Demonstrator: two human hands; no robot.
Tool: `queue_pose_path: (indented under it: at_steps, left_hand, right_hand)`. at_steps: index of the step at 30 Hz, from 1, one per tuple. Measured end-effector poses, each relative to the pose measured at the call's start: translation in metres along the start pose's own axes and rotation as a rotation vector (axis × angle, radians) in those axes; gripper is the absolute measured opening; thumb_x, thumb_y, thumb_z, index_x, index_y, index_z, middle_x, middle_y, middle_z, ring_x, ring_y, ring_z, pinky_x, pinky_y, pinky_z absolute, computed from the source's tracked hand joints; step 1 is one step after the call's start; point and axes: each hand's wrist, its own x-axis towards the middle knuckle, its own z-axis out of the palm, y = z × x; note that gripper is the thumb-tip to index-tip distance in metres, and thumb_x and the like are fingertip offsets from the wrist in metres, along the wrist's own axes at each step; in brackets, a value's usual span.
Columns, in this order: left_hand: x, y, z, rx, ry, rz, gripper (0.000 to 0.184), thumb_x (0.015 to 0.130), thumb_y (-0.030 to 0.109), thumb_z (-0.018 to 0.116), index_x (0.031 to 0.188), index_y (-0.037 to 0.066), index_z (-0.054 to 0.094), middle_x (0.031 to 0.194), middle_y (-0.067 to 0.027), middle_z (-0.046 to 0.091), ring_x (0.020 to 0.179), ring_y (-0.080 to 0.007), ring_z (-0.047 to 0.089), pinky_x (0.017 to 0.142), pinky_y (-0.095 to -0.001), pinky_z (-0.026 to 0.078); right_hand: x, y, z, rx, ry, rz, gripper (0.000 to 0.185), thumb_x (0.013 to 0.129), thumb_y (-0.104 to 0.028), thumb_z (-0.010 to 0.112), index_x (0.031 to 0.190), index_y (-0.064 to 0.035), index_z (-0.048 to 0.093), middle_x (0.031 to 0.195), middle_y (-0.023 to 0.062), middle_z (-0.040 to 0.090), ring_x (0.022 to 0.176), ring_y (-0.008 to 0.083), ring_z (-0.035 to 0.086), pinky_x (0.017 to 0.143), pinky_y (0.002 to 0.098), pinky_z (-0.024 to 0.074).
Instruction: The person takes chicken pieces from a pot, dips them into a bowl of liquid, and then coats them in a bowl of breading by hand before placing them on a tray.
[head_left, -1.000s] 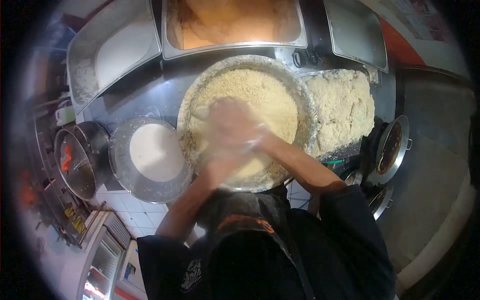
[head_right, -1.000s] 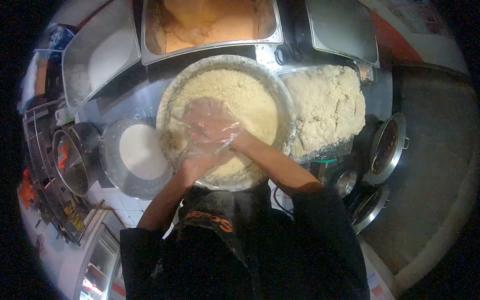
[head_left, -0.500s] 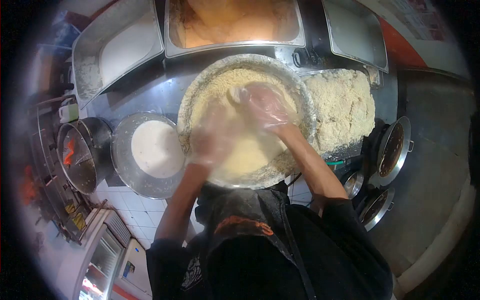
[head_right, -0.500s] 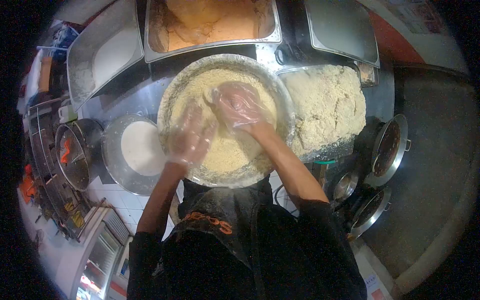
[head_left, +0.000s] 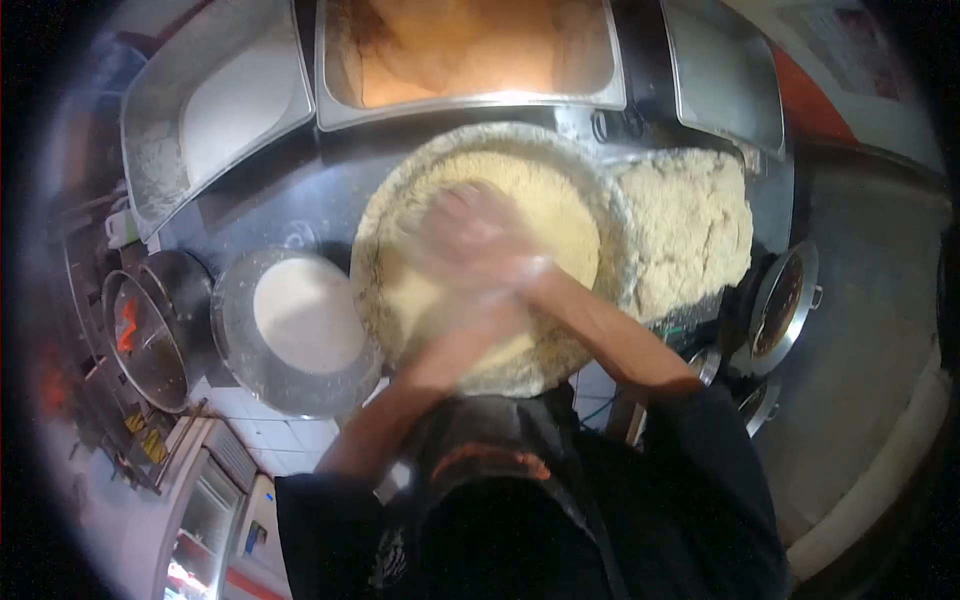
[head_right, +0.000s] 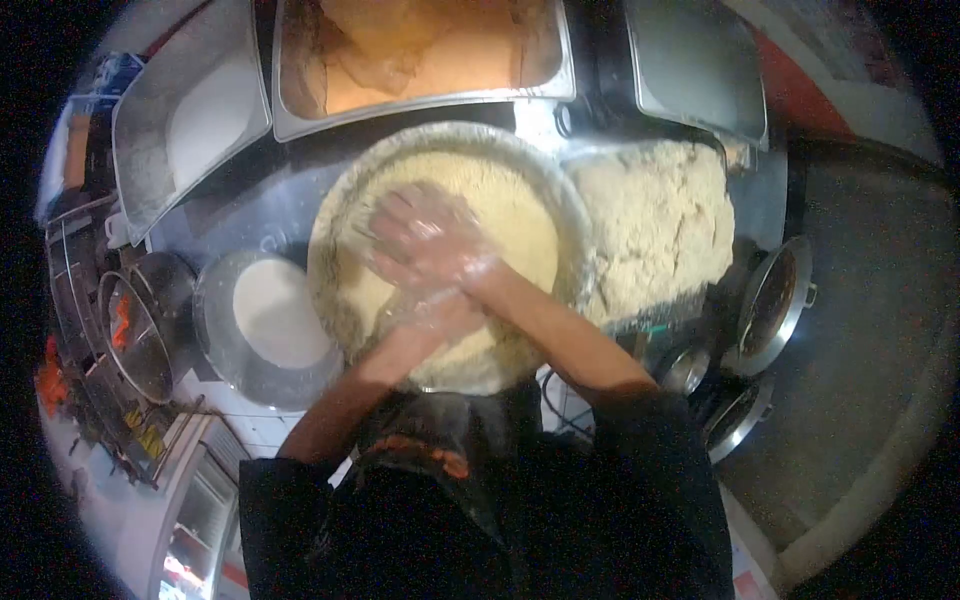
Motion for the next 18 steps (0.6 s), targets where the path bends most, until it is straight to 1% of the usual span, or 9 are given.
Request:
queue_pose_path:
  at_steps: [2, 3, 8, 10, 12, 13, 15, 16, 18]
  left_hand:
    - [0.024, -0.003, 0.008, -0.035, 0.022, 0.018, 0.037, 0.093, 0.019, 0.055, 0.126, 0.003, 0.055, 0.12, -0.0131, 0.062, 0.113, -0.0237, 0.058, 0.095, -0.0357, 0.047]
    - [0.034, -0.001, 0.009, -0.054, 0.019, 0.016, 0.037, 0.093, 0.018, 0.056, 0.127, 0.002, 0.055, 0.12, -0.0129, 0.062, 0.112, -0.0234, 0.058, 0.095, -0.0353, 0.048]
    - [0.014, -0.007, 0.0, -0.24, 0.059, 0.015, 0.038, 0.093, 0.011, 0.058, 0.129, 0.001, 0.052, 0.12, -0.0121, 0.062, 0.111, -0.0221, 0.059, 0.094, -0.0334, 0.05]
    - [0.0, -0.032, -0.004, -0.156, 0.092, 0.055, 0.039, 0.092, 0.009, 0.059, 0.13, 0.001, 0.052, 0.12, -0.0117, 0.062, 0.11, -0.0215, 0.059, 0.094, -0.0327, 0.05]
    - [-0.002, -0.045, -0.007, 0.175, 0.108, 0.192, 0.041, 0.092, 0.006, 0.06, 0.131, 0.0, 0.051, 0.12, -0.0114, 0.062, 0.11, -0.021, 0.06, 0.093, -0.0319, 0.051]
    - [-0.006, -0.049, -0.005, 0.174, 0.097, 0.189, 0.041, 0.092, 0.006, 0.06, 0.131, 0.0, 0.051, 0.12, -0.0114, 0.062, 0.11, -0.021, 0.06, 0.093, -0.0319, 0.051]
    - [-0.017, -0.023, -0.007, -0.448, 0.143, -0.084, 0.043, 0.089, 0.001, 0.063, 0.13, 0.0, 0.051, 0.117, -0.0105, 0.063, 0.11, -0.0197, 0.059, 0.095, -0.0311, 0.05]
    - [-0.015, -0.013, -0.011, -0.437, 0.142, -0.061, 0.043, 0.089, 0.001, 0.063, 0.13, 0.0, 0.051, 0.117, -0.0105, 0.063, 0.11, -0.0197, 0.059, 0.095, -0.0311, 0.05]
    - [-0.013, -0.002, -0.019, -0.911, 0.114, 0.078, 0.042, 0.091, 0.006, 0.061, 0.131, 0.0, 0.05, 0.121, -0.0104, 0.061, 0.111, -0.0175, 0.058, 0.096, -0.0299, 0.048]
  right_hand:
    - [-0.016, -0.001, 0.004, -0.068, -0.162, 0.123, 0.05, 0.093, -0.046, 0.046, 0.129, -0.0133, 0.056, 0.135, 0.0124, 0.053, 0.127, 0.0329, 0.047, 0.108, 0.0536, 0.0293]
    - [-0.025, 0.003, 0.018, -0.067, 0.049, 0.1, 0.05, 0.093, -0.045, 0.046, 0.129, -0.0115, 0.056, 0.133, 0.0156, 0.054, 0.125, 0.0343, 0.047, 0.107, 0.0548, 0.0299]
    - [-0.013, -0.011, -0.002, 0.048, 0.019, 0.19, 0.051, 0.093, -0.045, 0.046, 0.129, -0.01, 0.056, 0.133, 0.0178, 0.053, 0.125, 0.0363, 0.046, 0.108, 0.0556, 0.0283]
    - [-0.002, -0.014, 0.0, 0.095, -0.038, 0.196, 0.051, 0.093, -0.046, 0.046, 0.128, -0.0094, 0.056, 0.133, 0.0177, 0.052, 0.125, 0.0371, 0.046, 0.108, 0.0555, 0.028]
    - [0.001, -0.02, 0.015, 0.111, 0.02, 0.003, 0.051, 0.093, -0.048, 0.048, 0.126, -0.0095, 0.056, 0.133, 0.0179, 0.052, 0.124, 0.039, 0.046, 0.108, 0.0545, 0.0289]
    - [0.0, -0.021, 0.018, 0.115, 0.019, 0.014, 0.051, 0.093, -0.048, 0.048, 0.126, -0.0095, 0.056, 0.133, 0.0179, 0.052, 0.124, 0.039, 0.046, 0.108, 0.0545, 0.0289]
    - [-0.005, -0.025, 0.018, 0.153, 0.116, 0.145, 0.051, 0.091, -0.047, 0.05, 0.124, -0.0097, 0.057, 0.131, 0.0177, 0.053, 0.122, 0.0397, 0.047, 0.108, 0.0547, 0.0295]
    - [-0.004, -0.025, 0.016, 0.134, 0.132, 0.14, 0.051, 0.091, -0.047, 0.05, 0.124, -0.0097, 0.057, 0.131, 0.0177, 0.053, 0.122, 0.0397, 0.047, 0.108, 0.0547, 0.0295]
    - [-0.001, -0.031, 0.018, 0.093, 0.078, 0.132, 0.051, 0.091, -0.047, 0.051, 0.126, -0.0104, 0.056, 0.132, 0.0181, 0.053, 0.124, 0.0407, 0.045, 0.109, 0.0561, 0.0274]
